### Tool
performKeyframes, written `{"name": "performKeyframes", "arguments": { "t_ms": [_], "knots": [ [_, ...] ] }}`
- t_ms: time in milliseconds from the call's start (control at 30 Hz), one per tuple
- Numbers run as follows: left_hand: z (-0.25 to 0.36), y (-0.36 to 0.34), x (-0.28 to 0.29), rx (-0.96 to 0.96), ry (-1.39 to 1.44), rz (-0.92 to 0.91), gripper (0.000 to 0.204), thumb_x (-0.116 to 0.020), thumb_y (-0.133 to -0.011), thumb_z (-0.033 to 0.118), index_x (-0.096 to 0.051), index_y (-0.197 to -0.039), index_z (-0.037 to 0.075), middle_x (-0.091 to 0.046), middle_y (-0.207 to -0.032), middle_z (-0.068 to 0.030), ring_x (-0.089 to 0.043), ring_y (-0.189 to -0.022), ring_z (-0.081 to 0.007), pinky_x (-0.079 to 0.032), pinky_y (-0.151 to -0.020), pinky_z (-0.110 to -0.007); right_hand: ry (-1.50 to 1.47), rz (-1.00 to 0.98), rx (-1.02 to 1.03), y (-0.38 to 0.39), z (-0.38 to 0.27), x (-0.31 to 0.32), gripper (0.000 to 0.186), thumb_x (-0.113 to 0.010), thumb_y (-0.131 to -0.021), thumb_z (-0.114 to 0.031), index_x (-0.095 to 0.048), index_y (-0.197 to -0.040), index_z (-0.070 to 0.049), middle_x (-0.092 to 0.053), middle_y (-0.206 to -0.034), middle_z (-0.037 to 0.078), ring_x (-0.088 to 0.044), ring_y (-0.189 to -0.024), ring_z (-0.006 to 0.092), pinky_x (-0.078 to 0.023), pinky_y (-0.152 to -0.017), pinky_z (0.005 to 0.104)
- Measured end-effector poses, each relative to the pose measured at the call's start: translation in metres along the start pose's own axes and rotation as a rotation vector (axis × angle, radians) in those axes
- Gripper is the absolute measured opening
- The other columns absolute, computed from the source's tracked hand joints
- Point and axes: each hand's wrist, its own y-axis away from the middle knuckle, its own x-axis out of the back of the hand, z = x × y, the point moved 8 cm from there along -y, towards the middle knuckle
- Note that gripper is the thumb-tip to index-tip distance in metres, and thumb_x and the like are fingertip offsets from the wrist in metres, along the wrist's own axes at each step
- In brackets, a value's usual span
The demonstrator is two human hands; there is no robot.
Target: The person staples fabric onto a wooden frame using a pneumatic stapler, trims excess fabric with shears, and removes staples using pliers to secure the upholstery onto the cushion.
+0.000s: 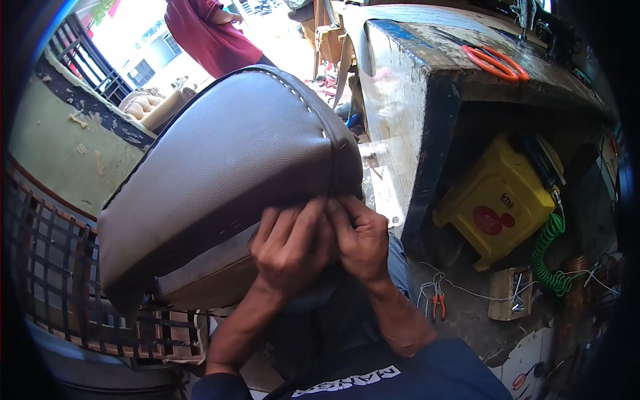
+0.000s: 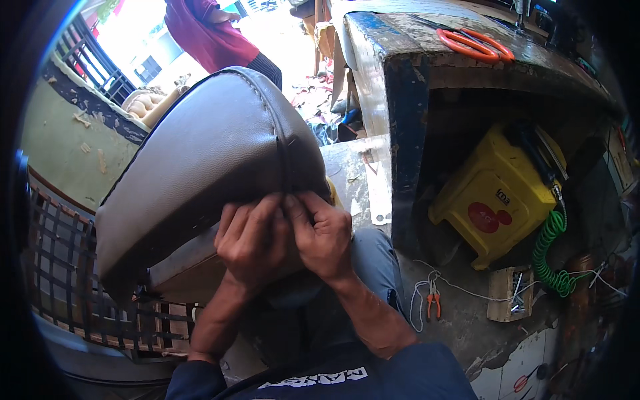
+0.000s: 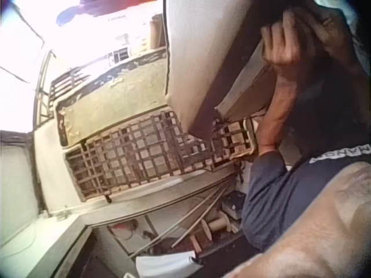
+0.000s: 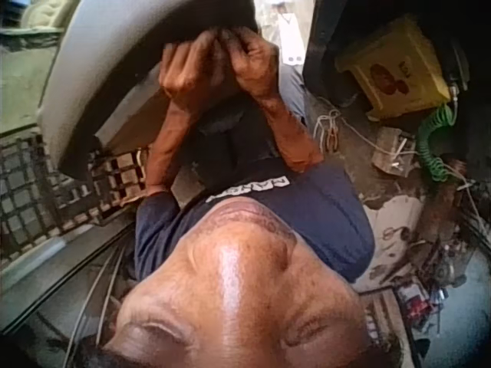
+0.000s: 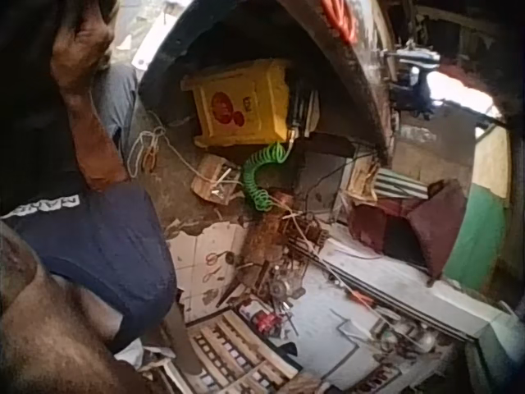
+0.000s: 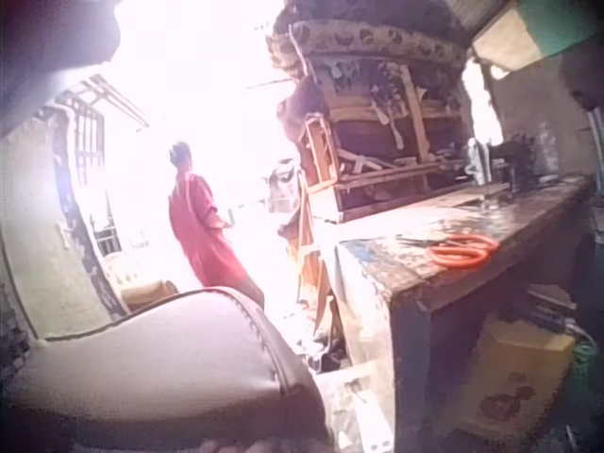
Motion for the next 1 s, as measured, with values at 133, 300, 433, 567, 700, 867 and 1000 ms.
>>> {"name": "performKeyframes", "arguments": {
  "t_ms": [133,300,433,567,700,867,1000],
  "knots": [
    [0.002,0.012,-0.002,0.257,0.123,0.08,0.022,-0.074,-0.087,0.008,-0.075,-0.109,0.002,-0.074,-0.085,-0.0126,-0.068,-0.069,-0.0279,-0.055,-0.065,-0.038,-0.079,-0.04,-0.08,0.003,0.004,-0.007,0.017,-0.069,-0.1,-0.02,-0.073,-0.098,-0.003,-0.067,-0.07,0.018,-0.069,-0.06,0.0286,-0.048,-0.056,0.0379],
    [-0.016,0.029,-0.011,0.556,0.32,0.219,0.013,-0.074,-0.093,0.009,-0.075,-0.104,0.002,-0.074,-0.085,-0.0148,-0.069,-0.07,-0.0311,-0.055,-0.067,-0.039,-0.017,-0.004,-0.064,-0.002,-0.001,-0.007,0.016,-0.07,-0.1,-0.019,-0.073,-0.097,-0.003,-0.067,-0.071,0.018,-0.069,-0.059,0.0274,-0.048,-0.056,0.0377],
    [-0.013,0.021,-0.006,0.389,0.139,0.213,0.011,-0.075,-0.093,0.01,-0.076,-0.101,0.002,-0.074,-0.087,-0.0146,-0.069,-0.074,-0.0306,-0.055,-0.07,-0.04,0.022,-0.016,-0.087,-0.001,-0.001,-0.011,0.017,-0.067,-0.102,-0.015,-0.074,-0.1,-0.001,-0.069,-0.073,0.008,-0.06,-0.069,0.0062,-0.049,-0.061,0.0292],
    [-0.015,0.025,-0.015,0.408,0.172,0.211,0.012,-0.074,-0.095,0.01,-0.076,-0.103,0.0,-0.074,-0.09,-0.0144,-0.07,-0.083,-0.0272,-0.054,-0.078,-0.039,-0.017,0.045,-0.027,-0.003,-0.003,-0.011,0.014,-0.07,-0.1,-0.017,-0.074,-0.099,-0.003,-0.068,-0.071,0.017,-0.069,-0.059,0.0254,-0.049,-0.056,0.0368],
    [-0.023,0.031,-0.015,0.586,0.284,0.289,0.011,-0.076,-0.092,0.011,-0.077,-0.098,0.002,-0.074,-0.086,-0.014,-0.069,-0.079,-0.0316,-0.052,-0.076,-0.041,-0.027,-0.017,-0.02,-0.002,0.0,-0.014,0.014,-0.069,-0.1,-0.016,-0.073,-0.1,-0.002,-0.069,-0.073,0.017,-0.069,-0.061,0.0245,-0.049,-0.058,0.0355],
    [-0.025,0.025,-0.017,0.706,0.486,0.191,0.017,-0.076,-0.094,0.015,-0.077,-0.094,-0.003,-0.074,-0.085,-0.0105,-0.066,-0.08,-0.0206,-0.051,-0.077,-0.034,-0.105,-0.092,-0.1,0.01,0.005,-0.01,0.015,-0.065,-0.102,-0.014,-0.071,-0.104,-0.001,-0.068,-0.073,0.016,-0.067,-0.064,0.0159,-0.049,-0.06,0.0334],
    [-0.027,0.028,-0.027,0.993,0.839,0.049,0.023,-0.077,-0.096,0.017,-0.076,-0.096,-0.005,-0.075,-0.087,-0.0063,-0.062,-0.084,-0.0097,-0.05,-0.079,-0.029,-0.103,-0.113,-0.075,0.013,-0.004,-0.009,0.014,-0.065,-0.102,-0.013,-0.071,-0.105,-0.001,-0.067,-0.073,0.016,-0.064,-0.067,0.0113,-0.049,-0.06,0.0331]
  ]
}}
